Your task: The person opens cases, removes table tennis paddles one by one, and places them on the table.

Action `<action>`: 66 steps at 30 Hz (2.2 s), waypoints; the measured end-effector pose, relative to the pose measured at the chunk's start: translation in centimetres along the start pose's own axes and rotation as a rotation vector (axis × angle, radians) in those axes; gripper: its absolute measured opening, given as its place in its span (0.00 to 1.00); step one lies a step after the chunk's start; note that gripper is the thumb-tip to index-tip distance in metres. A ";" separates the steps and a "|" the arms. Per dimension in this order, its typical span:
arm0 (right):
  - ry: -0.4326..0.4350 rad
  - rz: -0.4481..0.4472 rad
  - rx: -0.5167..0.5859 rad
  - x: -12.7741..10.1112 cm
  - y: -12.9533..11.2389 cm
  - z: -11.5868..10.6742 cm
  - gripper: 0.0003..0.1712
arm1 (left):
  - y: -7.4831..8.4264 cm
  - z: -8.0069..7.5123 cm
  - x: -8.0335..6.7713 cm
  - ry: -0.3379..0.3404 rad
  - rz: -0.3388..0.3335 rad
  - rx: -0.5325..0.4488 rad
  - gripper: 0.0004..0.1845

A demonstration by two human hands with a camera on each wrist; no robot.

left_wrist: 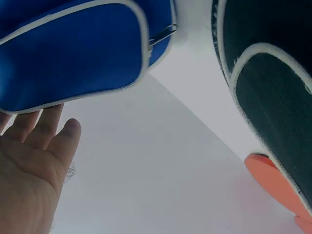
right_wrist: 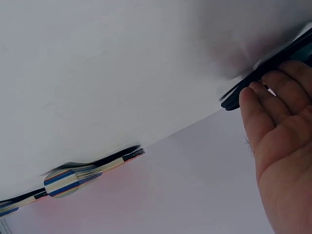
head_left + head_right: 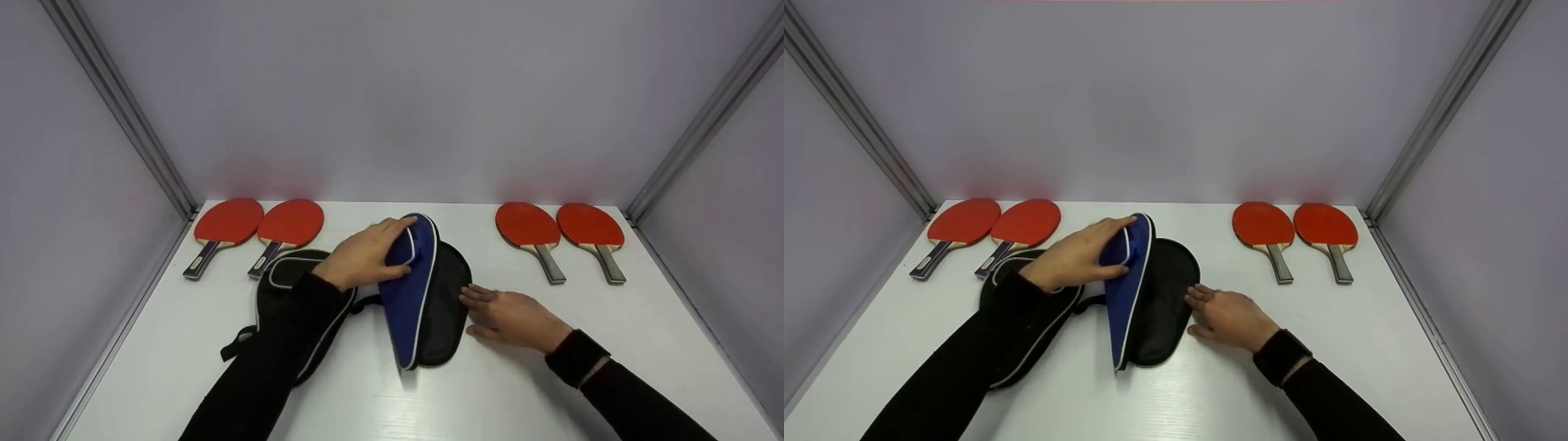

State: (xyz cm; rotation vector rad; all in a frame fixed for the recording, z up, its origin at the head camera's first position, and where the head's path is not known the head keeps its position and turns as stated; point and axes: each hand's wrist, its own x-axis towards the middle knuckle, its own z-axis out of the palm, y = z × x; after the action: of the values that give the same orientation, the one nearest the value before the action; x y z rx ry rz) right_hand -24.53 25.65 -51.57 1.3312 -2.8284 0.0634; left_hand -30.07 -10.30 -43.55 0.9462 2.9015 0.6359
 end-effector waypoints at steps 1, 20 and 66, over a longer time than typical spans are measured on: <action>0.005 -0.005 0.000 0.0 0.0 0.0 0.35 | 0.0 0.2 0.2 -0.002 0.004 0.010 0.55; 0.064 -0.014 -0.022 -1.9 1.1 -1.3 0.33 | 1.4 4.2 3.2 -0.107 -0.076 0.181 0.46; -0.041 0.211 0.019 4.5 -1.2 -0.4 0.43 | 2.3 5.7 3.1 -0.262 -0.083 0.332 0.41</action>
State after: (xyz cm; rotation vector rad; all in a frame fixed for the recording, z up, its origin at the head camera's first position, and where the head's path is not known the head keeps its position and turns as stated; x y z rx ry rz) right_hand -26.50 21.49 -50.99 1.0440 -2.9990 0.0662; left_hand -30.52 -4.74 -47.57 0.8519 2.8341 0.0174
